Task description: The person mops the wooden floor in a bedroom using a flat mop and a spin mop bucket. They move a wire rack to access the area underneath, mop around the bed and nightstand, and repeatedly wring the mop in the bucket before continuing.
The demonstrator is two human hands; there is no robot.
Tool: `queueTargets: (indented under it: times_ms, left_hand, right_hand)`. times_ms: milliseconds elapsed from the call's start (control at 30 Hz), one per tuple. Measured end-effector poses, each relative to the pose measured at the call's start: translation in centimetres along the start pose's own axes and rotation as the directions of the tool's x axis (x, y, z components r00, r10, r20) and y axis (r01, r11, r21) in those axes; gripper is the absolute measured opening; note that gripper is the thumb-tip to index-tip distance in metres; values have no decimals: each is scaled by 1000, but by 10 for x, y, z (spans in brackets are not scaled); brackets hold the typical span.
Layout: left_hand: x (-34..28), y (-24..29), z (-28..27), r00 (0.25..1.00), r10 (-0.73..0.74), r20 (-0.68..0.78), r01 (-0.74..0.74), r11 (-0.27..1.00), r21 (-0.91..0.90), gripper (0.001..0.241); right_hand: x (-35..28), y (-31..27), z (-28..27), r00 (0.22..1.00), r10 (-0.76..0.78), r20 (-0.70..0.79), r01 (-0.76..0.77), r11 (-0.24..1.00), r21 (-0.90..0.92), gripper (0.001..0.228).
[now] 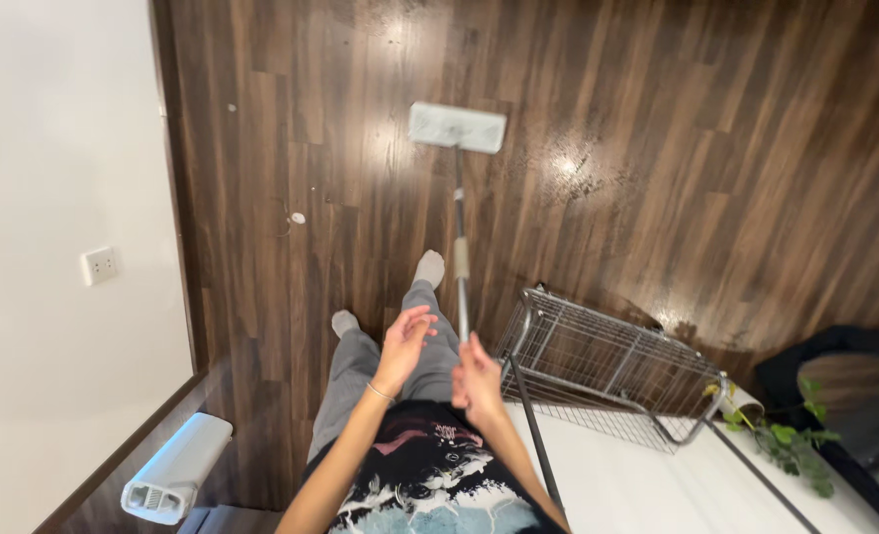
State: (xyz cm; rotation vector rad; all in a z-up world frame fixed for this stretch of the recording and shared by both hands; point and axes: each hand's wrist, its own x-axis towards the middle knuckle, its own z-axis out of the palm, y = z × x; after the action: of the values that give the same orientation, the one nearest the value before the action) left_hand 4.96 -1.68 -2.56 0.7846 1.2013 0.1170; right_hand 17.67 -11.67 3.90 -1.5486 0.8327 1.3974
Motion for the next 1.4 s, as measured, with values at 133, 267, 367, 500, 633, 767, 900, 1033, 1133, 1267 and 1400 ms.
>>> queueTargets:
  times_ms: [133, 267, 367, 500, 633, 767, 900, 1033, 1133, 1267, 1400]
  left_hand:
    - [-2, 1, -12, 998, 22, -63, -26, 998, -51, 34]
    - [-13, 2, -39, 991, 15, -133, -20, 999, -34, 34]
    - [-19, 6, -57, 984, 22, -179, -35, 997, -69, 34]
    - [-26, 7, -67, 979, 56, -194, -75, 993, -91, 34]
    - [-23, 9, -69, 980, 17, -196, -43, 991, -129, 33]
    - [-25, 0, -78, 982, 10, -187, -37, 989, -140, 33]
    - [-28, 0, -97, 978, -1, -206, -28, 990, -136, 33]
    - [-49, -4, -129, 968, 22, -252, -65, 984, -164, 32]
    - [-57, -5, -153, 962, 17, -274, -70, 981, -183, 33]
    - [-74, -21, -190, 966, 37, -255, -96, 970, -222, 34]
    - [-81, -31, -237, 975, 34, -222, -83, 973, -218, 34]
  right_hand:
    - [23, -24, 42, 993, -114, 10, 115, 993, -41, 14]
    - [117, -136, 88, 992, -85, 93, 89, 995, -44, 14]
    - [163, -199, 127, 972, -160, 170, 188, 968, -165, 17]
    - [163, -169, 141, 965, -171, 197, 205, 965, -167, 5]
    - [90, -49, 112, 974, -158, 162, 172, 982, -82, 31]
    - [4, 51, 88, 996, 37, 82, -32, 998, -59, 16]
    - [-7, 47, 114, 993, 72, 92, -68, 997, -45, 6]
    - [68, -39, 173, 993, 26, 118, -13, 994, -110, 35]
    - [121, -89, 228, 969, -73, 234, 107, 985, -137, 12]
    - [150, -71, 259, 969, -87, 229, 136, 969, -205, 23]
    - [106, 45, 244, 984, -168, 60, 178, 921, -348, 20]
